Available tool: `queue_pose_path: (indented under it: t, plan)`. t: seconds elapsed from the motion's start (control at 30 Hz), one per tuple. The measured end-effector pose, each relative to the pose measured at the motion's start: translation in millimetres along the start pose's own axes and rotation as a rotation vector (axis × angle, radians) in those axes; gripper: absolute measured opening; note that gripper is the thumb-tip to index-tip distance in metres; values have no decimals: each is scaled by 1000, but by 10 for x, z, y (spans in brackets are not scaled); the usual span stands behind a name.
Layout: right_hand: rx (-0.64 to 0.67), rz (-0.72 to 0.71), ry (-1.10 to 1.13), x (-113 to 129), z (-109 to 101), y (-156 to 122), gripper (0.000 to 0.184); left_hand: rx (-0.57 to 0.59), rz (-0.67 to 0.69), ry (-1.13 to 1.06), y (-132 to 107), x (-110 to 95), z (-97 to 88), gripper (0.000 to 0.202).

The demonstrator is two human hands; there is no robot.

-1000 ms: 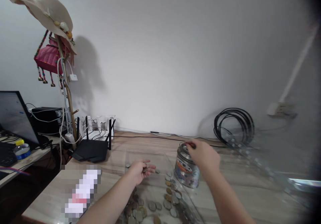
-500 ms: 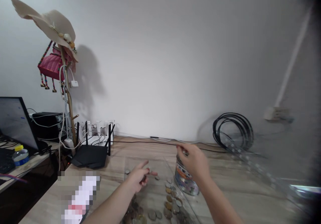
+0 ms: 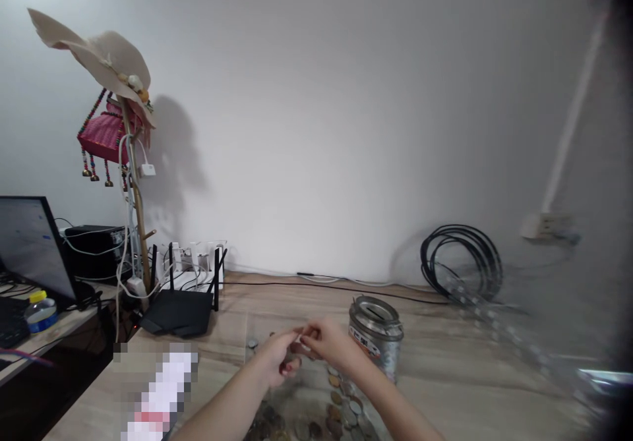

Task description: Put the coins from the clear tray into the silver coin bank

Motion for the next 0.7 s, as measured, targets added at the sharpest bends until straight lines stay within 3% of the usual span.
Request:
queue_pose_path:
  t: [0.17, 0.27, 0.4, 0.53, 0.6, 0.7]
  plan:
    - [-515, 381, -406, -112, -749, -369, 27, -31, -54, 12, 17, 31, -96, 38]
    - [-504, 588, -382, -407, -1040, -498, 27, -22, -65, 28, 30, 48, -121, 33]
    - [-362, 586, -300, -642, -1100, -472, 25, -9, -98, 30, 18, 52, -80, 30]
    - [-339, 584, -408, -569, -1042, -450, 25, -37, -111, 6, -4, 39, -66, 26]
    - [-365, 583, -461, -502, -1030, -461, 27, -36, -119, -46, 0, 45, -77, 25]
    - [-540, 459, -542, -359, -998, -454, 31, -25, -131, -178, 21, 69, -98, 27]
Point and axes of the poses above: each hand's wrist, its own y-axis towards the middle knuckle, its own z-axis out of the palm, x = y × z, the point moved 3 cm from there along y, towards the middle knuckle, and after that the axes turned 15 degrees about x, right-handed, at the moved point
